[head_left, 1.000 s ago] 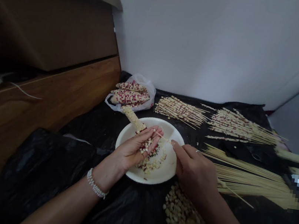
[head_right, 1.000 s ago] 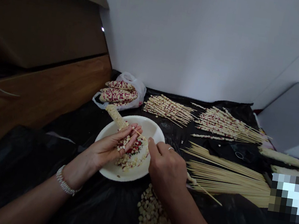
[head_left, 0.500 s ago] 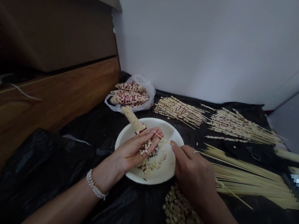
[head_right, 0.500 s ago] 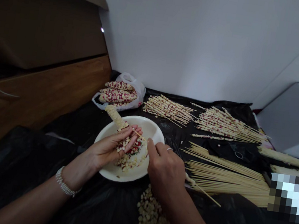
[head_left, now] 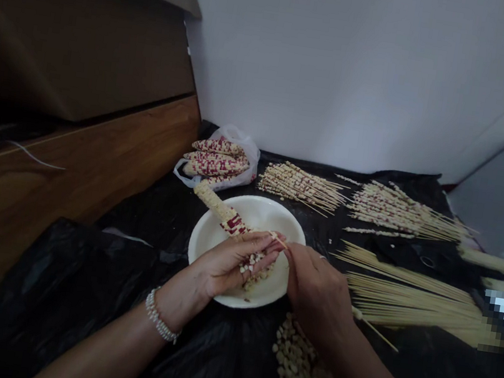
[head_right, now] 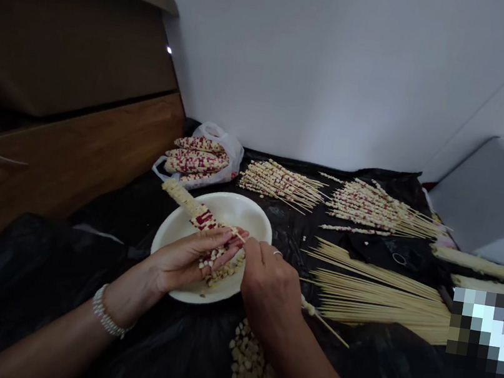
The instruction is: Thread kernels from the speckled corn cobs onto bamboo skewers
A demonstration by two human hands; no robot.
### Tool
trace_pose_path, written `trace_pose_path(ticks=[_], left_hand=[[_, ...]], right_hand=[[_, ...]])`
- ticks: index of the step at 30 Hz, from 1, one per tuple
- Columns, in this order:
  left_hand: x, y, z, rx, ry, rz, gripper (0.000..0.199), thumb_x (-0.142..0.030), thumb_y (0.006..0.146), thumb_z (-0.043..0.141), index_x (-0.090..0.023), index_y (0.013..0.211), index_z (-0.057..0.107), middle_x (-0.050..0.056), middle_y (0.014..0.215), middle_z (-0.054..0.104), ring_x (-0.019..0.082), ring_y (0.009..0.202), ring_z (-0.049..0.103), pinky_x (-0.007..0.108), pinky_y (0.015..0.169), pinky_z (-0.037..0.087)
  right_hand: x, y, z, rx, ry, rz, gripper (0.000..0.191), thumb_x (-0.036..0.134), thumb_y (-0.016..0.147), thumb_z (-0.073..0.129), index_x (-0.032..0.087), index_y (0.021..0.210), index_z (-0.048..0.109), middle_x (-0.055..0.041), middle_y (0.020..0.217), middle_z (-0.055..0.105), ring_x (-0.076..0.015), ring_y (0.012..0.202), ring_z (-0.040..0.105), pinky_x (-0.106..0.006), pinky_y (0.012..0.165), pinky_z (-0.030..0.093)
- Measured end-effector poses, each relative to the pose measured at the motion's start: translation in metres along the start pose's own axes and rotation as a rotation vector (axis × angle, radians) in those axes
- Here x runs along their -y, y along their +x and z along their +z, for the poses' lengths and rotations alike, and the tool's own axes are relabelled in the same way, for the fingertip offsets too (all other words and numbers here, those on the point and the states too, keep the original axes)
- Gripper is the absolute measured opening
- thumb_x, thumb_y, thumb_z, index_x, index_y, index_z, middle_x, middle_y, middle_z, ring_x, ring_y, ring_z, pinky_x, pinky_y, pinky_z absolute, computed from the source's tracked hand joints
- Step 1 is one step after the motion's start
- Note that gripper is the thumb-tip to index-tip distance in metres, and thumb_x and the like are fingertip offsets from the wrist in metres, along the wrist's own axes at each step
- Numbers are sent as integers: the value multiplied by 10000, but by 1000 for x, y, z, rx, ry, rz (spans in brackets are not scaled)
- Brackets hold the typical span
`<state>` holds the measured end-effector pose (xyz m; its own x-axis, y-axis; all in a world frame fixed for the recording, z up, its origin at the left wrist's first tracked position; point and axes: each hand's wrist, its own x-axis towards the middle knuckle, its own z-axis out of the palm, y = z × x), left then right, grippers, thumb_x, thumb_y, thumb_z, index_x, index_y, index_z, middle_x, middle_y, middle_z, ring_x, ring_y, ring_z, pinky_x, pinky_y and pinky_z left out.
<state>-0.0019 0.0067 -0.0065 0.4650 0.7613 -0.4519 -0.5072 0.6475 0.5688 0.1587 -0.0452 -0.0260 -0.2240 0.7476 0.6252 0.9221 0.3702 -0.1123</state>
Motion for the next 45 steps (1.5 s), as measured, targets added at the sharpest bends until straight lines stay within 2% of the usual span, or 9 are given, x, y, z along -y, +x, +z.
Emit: trace_pose_path(ticks=[5, 11, 17, 20, 25, 30, 39, 42, 45], left_hand=[[-9, 5, -5, 16, -170, -78, 249, -159, 906, 543, -27, 1098, 631, 167, 1022, 721, 216, 1000, 686, 334, 937, 534], [-20, 2, 2, -80, -232, -58, 372, -127, 938, 415, -75, 1293, 512, 179, 1114, 699, 257, 1043, 676, 438, 913, 543], [-21, 1, 5, -110, -313, -90, 404, -180, 966, 364, -1, 1312, 471, 241, 1163, 653, 249, 1042, 675, 323, 817, 581], [-18, 4, 1, -152, -295, -114, 412, -141, 944, 377, 29, 1312, 455, 258, 1141, 648, 275, 1041, 673, 345, 808, 585], [-14, 7, -4, -114, -222, -160, 411, -6, 879, 399, -52, 1265, 531, 191, 1071, 689, 254, 1027, 680, 342, 807, 587], [-12, 7, -5, -55, -263, -91, 423, 48, 852, 446, -87, 1233, 570, 151, 1051, 713, 223, 1006, 689, 284, 778, 593], [-12, 8, -5, -229, -412, 35, 314, -8, 858, 543, -136, 1133, 625, 83, 900, 722, 168, 787, 718, 231, 633, 600], [-15, 5, -3, -242, -393, 46, 241, -51, 870, 555, -120, 1089, 628, 92, 869, 710, 159, 711, 705, 222, 566, 590], [-18, 4, -2, -219, -402, 51, 213, -64, 886, 536, -106, 1075, 623, 98, 869, 704, 150, 704, 699, 215, 587, 593]], right_hand=[[-3, 2, -3, -1, 41, 52, 197, 177, 961, 417, 145, 1017, 602, -58, 847, 675, -165, 748, 647, -260, 660, 433], [-5, 3, -6, 42, 11, 33, 220, 175, 950, 428, 145, 1049, 622, -61, 850, 688, -186, 743, 649, -279, 621, 426], [-4, 2, -4, 81, -27, -5, 207, 166, 918, 485, 150, 1048, 644, -44, 828, 681, -183, 676, 633, -285, 551, 380], [-6, 2, -5, 76, -18, -9, 217, 172, 922, 478, 144, 1058, 644, -50, 838, 679, -179, 682, 630, -282, 561, 379], [-8, 2, -6, 77, -5, -12, 242, 195, 941, 447, 142, 1079, 639, -46, 823, 670, -176, 681, 623, -282, 563, 379], [-7, 2, -5, 94, -5, 8, 248, 184, 932, 451, 146, 1079, 646, -56, 842, 683, -183, 685, 634, -284, 557, 379], [-14, 10, -6, 306, 203, 161, 274, 233, 958, 388, 200, 973, 659, -79, 983, 697, -201, 874, 650, -287, 710, 426], [-19, 14, -11, 378, 317, 200, 264, 256, 952, 403, 200, 892, 654, -52, 869, 702, -177, 800, 643, -277, 702, 421], [-23, 18, -19, 453, 403, 204, 260, 258, 942, 431, 205, 801, 643, -4, 723, 681, -136, 643, 610, -249, 616, 403]])
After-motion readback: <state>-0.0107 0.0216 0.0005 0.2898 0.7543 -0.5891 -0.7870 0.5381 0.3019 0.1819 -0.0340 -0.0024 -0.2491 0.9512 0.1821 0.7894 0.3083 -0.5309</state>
